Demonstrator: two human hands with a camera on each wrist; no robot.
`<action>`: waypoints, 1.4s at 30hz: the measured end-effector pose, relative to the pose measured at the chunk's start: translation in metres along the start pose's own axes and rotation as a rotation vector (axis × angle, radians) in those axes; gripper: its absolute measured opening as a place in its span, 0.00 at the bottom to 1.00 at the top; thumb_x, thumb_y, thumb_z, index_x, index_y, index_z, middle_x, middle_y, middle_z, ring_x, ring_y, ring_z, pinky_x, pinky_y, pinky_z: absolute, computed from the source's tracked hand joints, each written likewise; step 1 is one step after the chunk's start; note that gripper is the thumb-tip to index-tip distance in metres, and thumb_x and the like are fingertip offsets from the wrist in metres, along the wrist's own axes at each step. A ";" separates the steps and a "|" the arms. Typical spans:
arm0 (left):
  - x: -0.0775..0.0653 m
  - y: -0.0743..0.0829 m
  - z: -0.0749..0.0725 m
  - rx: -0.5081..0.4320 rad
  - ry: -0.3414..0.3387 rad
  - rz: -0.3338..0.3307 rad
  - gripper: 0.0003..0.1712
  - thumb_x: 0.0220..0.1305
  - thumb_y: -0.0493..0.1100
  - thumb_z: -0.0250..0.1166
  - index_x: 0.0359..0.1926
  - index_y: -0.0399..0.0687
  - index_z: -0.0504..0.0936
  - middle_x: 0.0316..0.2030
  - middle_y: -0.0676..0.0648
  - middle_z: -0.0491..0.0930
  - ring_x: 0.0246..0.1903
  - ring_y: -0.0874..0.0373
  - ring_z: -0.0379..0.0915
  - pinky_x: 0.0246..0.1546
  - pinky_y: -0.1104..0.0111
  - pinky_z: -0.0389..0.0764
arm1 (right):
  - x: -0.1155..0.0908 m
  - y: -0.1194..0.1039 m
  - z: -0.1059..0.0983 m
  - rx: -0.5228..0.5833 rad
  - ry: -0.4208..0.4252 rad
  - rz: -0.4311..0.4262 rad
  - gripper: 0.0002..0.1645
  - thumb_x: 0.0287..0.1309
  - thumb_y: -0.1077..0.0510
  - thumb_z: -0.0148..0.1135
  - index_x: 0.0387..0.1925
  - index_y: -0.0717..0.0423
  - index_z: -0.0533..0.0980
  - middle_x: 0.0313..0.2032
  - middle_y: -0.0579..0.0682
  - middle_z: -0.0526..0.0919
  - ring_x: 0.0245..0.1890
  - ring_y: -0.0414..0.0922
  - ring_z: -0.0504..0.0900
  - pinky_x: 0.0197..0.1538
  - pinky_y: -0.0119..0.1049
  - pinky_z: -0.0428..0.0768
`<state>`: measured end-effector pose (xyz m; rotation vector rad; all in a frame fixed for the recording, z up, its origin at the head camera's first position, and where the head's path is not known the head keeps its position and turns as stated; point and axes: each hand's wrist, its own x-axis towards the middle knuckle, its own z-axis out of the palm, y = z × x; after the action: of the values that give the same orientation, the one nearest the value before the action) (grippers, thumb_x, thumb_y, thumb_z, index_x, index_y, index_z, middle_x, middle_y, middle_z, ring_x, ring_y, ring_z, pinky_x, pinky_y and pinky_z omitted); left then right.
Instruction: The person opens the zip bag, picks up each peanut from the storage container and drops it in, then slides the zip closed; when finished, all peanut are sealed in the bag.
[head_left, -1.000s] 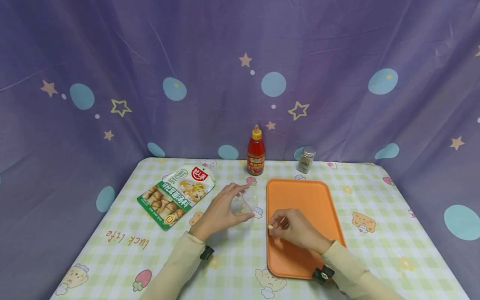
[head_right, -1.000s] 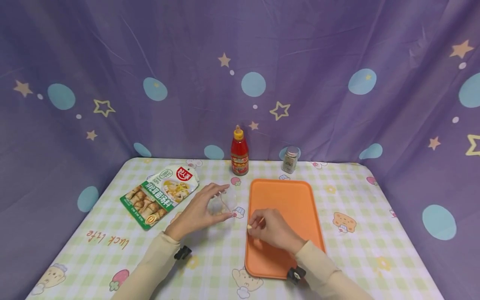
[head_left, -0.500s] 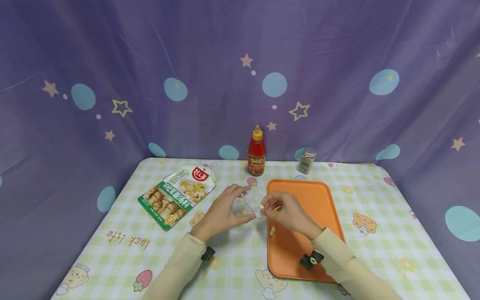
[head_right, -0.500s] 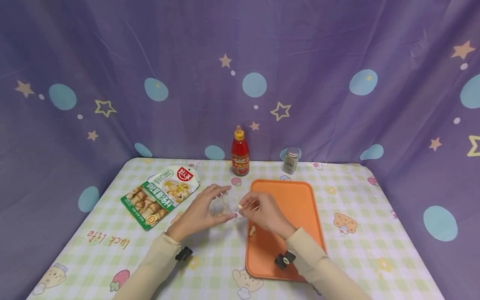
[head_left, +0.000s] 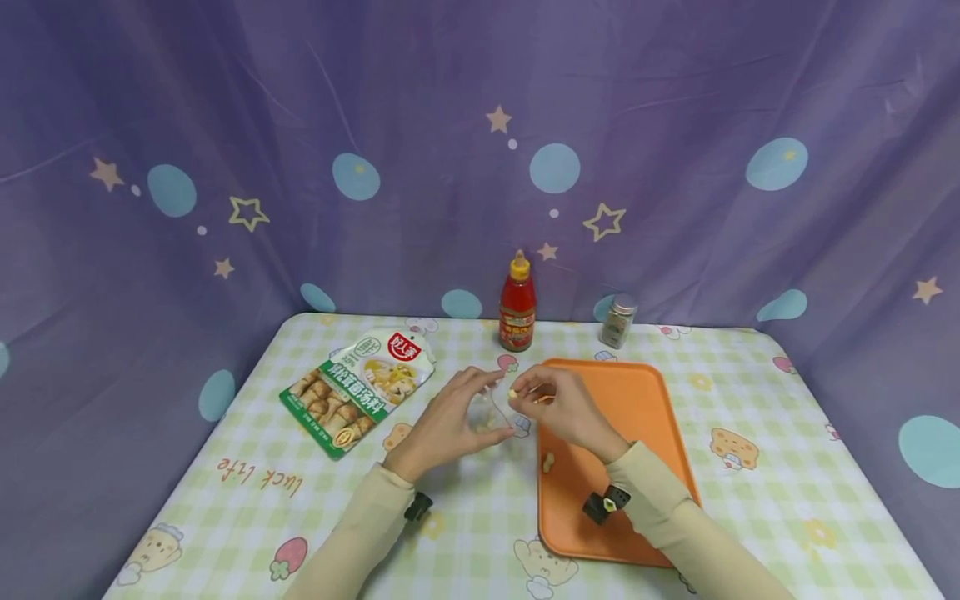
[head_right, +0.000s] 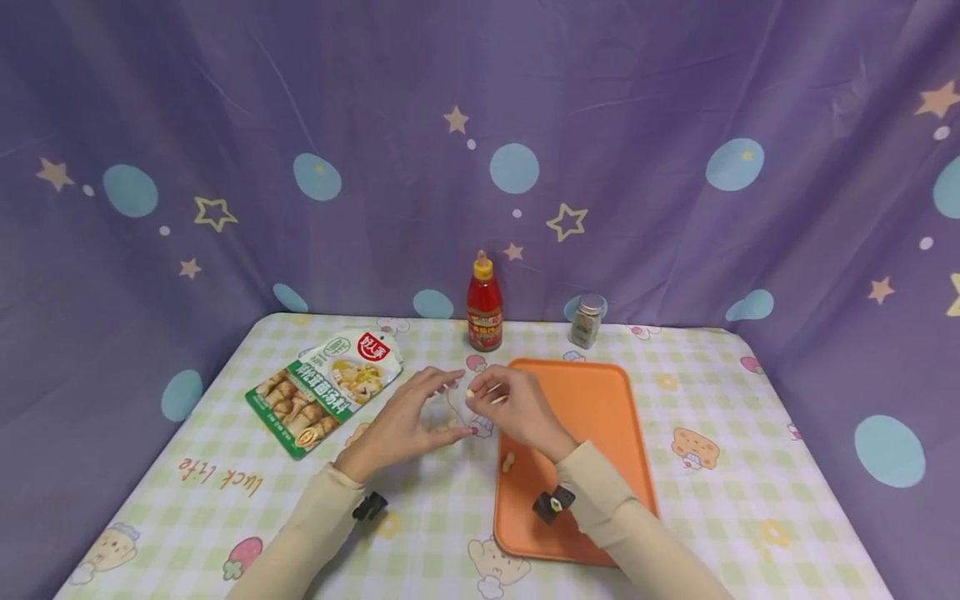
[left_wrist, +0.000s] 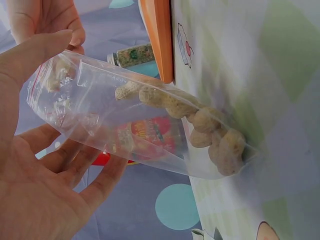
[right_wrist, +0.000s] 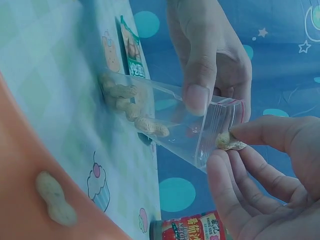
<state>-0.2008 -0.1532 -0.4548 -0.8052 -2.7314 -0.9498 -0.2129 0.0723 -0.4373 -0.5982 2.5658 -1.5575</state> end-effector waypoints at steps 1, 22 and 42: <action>0.000 0.000 0.000 0.002 0.003 0.004 0.46 0.55 0.61 0.79 0.73 0.55 0.73 0.59 0.50 0.80 0.57 0.58 0.75 0.59 0.58 0.81 | 0.000 0.000 0.000 0.003 -0.002 -0.001 0.05 0.64 0.56 0.72 0.41 0.47 0.84 0.41 0.47 0.89 0.40 0.42 0.87 0.47 0.37 0.85; 0.004 0.001 0.000 0.026 0.017 0.016 0.46 0.55 0.61 0.80 0.71 0.54 0.75 0.58 0.53 0.80 0.55 0.59 0.74 0.58 0.59 0.81 | -0.007 0.016 -0.016 -0.012 0.002 -0.053 0.07 0.66 0.59 0.69 0.43 0.57 0.85 0.42 0.51 0.89 0.42 0.45 0.87 0.47 0.36 0.86; 0.001 0.001 0.001 -0.002 -0.001 -0.027 0.46 0.55 0.59 0.80 0.72 0.55 0.74 0.59 0.51 0.80 0.57 0.58 0.75 0.62 0.57 0.79 | -0.037 0.066 -0.024 -0.135 -0.109 -0.009 0.02 0.65 0.62 0.69 0.39 0.56 0.84 0.34 0.48 0.88 0.34 0.39 0.84 0.39 0.30 0.84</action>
<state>-0.2012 -0.1515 -0.4549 -0.7710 -2.7492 -0.9580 -0.2039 0.1328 -0.4885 -0.6882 2.6041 -1.3229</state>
